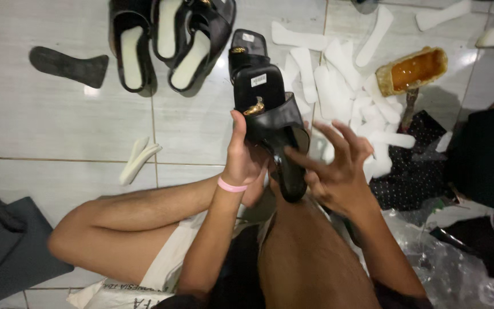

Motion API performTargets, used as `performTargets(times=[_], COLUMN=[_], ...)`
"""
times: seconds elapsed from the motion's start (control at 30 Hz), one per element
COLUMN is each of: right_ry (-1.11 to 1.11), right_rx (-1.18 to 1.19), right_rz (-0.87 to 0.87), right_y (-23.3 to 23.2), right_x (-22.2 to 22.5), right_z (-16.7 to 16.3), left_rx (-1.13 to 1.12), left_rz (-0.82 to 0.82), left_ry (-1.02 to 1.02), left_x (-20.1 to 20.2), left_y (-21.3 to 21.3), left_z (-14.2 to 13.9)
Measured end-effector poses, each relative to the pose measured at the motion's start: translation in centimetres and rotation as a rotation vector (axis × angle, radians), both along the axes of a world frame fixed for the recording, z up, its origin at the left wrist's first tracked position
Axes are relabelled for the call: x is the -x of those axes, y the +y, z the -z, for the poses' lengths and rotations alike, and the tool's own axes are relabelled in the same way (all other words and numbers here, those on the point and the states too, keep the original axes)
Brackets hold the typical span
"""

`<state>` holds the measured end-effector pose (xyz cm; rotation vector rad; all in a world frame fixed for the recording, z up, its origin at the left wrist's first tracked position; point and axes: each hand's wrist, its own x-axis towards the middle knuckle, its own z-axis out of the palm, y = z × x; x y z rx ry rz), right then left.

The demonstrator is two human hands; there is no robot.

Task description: The person sits on the floor and inspects a black slipper, turning it over to examine the sole and upper. They repeatedly rub the insole and upper with their fingers while handling the slipper one at a time.

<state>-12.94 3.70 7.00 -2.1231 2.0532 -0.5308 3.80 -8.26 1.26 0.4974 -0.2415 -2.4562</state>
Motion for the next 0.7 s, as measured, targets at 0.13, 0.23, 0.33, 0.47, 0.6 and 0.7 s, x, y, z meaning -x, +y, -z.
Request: performTargets(times=[0.13,0.23,0.33,0.47,0.6,0.7], right_ry=[-0.084,-0.003,-0.074,-0.170,-0.142,-0.013], right_rx=[0.051,0.011,-0.060,-0.110,0.016,-0.016], right_rz=[-0.003,-0.005,-0.028,-0.120,-0.062,-0.074], right_y=[0.1,-1.0,-0.5,0.8,-0.2,0.2], right_x=[0.4,0.9,1.2,1.6,1.5,1.2], right_z=[0.2,1.5,1.5,0.2,1.0,1.4], left_rx=[-0.077,-0.002,0.016,-0.039,-0.072,-0.076], left_rz=[-0.065,-0.035,0.003,-0.088,-0.058,-0.057], left_ry=[-0.085,-0.041,-0.015,-0.061,-0.032,-0.120], left_x=[0.4,0.5,0.5,0.8,1.4,1.4], left_y=[0.1,0.3,0.1,-0.2,0.5,1.0], left_z=[0.2,0.3,0.5,0.8,0.9,1.1])
